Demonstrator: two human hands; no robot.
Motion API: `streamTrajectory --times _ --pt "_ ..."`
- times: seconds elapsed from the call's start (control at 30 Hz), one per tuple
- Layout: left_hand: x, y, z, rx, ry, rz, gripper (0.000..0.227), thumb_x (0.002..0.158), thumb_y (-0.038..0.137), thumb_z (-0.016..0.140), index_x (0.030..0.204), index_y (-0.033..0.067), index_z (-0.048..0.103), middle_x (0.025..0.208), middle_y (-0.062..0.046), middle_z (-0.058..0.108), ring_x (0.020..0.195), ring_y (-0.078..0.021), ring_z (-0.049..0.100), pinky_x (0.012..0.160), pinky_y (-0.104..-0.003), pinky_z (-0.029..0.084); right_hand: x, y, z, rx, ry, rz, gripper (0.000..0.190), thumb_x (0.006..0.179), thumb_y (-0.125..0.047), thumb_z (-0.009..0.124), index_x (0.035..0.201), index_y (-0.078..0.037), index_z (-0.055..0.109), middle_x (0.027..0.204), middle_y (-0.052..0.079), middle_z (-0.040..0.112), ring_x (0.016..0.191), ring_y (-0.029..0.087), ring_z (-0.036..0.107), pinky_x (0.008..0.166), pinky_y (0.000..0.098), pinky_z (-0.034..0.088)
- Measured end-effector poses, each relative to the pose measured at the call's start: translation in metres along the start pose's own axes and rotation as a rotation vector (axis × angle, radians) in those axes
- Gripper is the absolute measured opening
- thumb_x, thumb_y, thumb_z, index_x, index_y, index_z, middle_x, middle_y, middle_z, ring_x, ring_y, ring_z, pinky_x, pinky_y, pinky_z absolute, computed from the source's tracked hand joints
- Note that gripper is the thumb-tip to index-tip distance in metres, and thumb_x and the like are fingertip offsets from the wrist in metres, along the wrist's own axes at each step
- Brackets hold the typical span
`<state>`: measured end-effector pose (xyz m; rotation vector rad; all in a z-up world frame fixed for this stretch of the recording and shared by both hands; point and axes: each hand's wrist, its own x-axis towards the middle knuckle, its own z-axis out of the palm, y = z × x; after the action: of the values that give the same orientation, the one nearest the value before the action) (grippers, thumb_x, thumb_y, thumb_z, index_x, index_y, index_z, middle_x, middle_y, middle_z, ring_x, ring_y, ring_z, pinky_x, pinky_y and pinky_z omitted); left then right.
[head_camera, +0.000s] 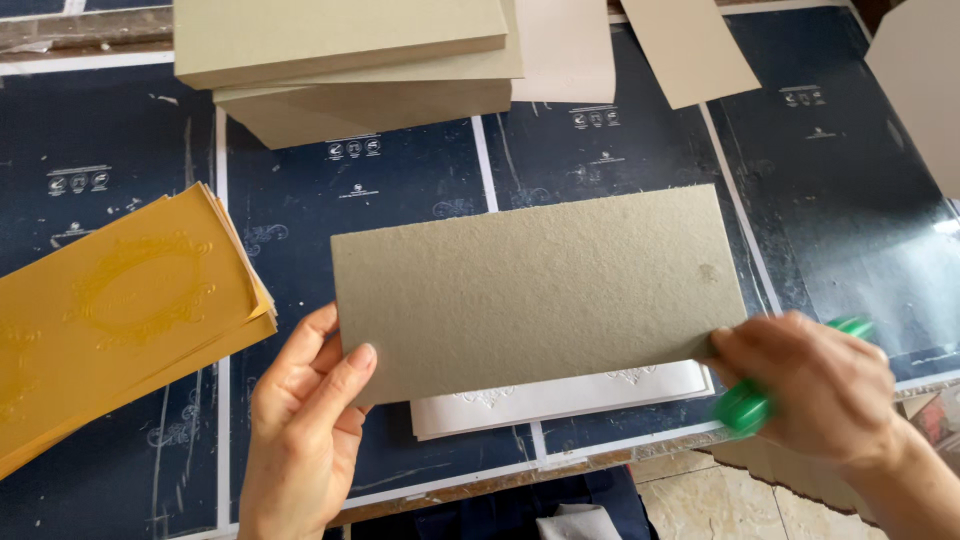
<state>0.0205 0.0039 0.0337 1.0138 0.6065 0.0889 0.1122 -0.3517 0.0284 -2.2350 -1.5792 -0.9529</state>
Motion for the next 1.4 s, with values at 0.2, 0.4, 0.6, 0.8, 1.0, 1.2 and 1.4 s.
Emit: streamTrajectory --times 0.2,0.4,0.6,0.8,1.0,1.2,1.4 --pt "-0.011 -0.033 -0.008 0.142 -0.084 0.170 0.053 0.084 0.005 0.063 0.134 0.0026 0.046 0.091 -0.020 0.067 0.086 -0.0212 0.058 0.083 -0.034 0.045 0.003 -0.016 -0.012 0.412 -0.224 1.423 0.028 0.078 -0.009 0.080 0.105 -0.006 0.071 0.074 0.007 0.065 0.069 0.015 0.054 0.068 0.0262 0.046" --pt "-0.015 -0.045 -0.010 0.510 0.044 0.193 0.050 0.078 0.004 0.073 0.125 0.0079 0.058 0.095 -0.015 0.075 0.076 -0.0164 0.072 0.076 -0.026 0.060 -0.028 -0.003 0.008 0.483 -0.454 1.389 0.014 0.078 -0.015 0.080 0.086 -0.005 0.077 0.070 0.005 0.068 0.066 0.014 0.056 0.064 0.0269 0.043" --pt "-0.003 -0.042 -0.019 0.735 0.015 0.171 0.044 0.081 0.009 0.072 0.125 0.0104 0.068 0.092 -0.005 0.071 0.078 -0.0115 0.065 0.082 -0.023 0.062 -0.035 -0.001 0.024 0.447 -0.581 1.394 0.013 0.082 -0.018 0.078 0.081 -0.006 0.073 0.077 -0.001 0.072 0.062 0.014 0.051 0.061 0.0273 0.038" --pt "0.003 -0.035 -0.017 0.721 0.021 0.088 0.040 0.079 0.006 0.073 0.118 0.0118 0.073 0.088 -0.005 0.075 0.079 -0.0093 0.068 0.086 -0.020 0.059 -0.040 -0.001 0.026 0.397 -0.594 1.452 0.016 0.079 -0.018 0.080 0.091 -0.008 0.078 0.073 0.004 0.071 0.068 0.014 0.056 0.067 0.0266 0.041" --pt "0.004 -0.039 -0.027 0.687 -0.023 0.115 0.038 0.077 0.007 0.075 0.114 0.0114 0.071 0.091 -0.005 0.075 0.087 -0.0094 0.073 0.087 -0.020 0.063 -0.037 -0.004 0.026 0.328 -0.591 1.479 0.022 0.078 -0.014 0.082 0.099 -0.008 0.080 0.081 0.006 0.074 0.075 0.016 0.059 0.073 0.0300 0.042" --pt "0.003 -0.045 -0.033 0.709 -0.091 0.227 0.032 0.078 0.004 0.073 0.109 0.0103 0.068 0.089 -0.004 0.074 0.083 -0.0089 0.071 0.084 -0.019 0.063 -0.042 -0.007 0.027 0.301 -0.581 1.465 0.017 0.084 -0.014 0.080 0.100 -0.008 0.080 0.077 0.005 0.067 0.071 0.018 0.051 0.067 0.0307 0.038" --pt "0.007 -0.059 -0.046 0.929 -0.146 0.540 0.038 0.081 0.008 0.076 0.118 0.0118 0.067 0.102 -0.002 0.058 0.086 -0.0158 0.060 0.080 -0.027 0.054 -0.049 -0.011 0.028 0.194 -0.637 1.351 0.011 0.087 -0.017 0.076 0.092 -0.007 0.076 0.082 0.002 0.074 0.069 0.018 0.056 0.068 0.0297 0.042"
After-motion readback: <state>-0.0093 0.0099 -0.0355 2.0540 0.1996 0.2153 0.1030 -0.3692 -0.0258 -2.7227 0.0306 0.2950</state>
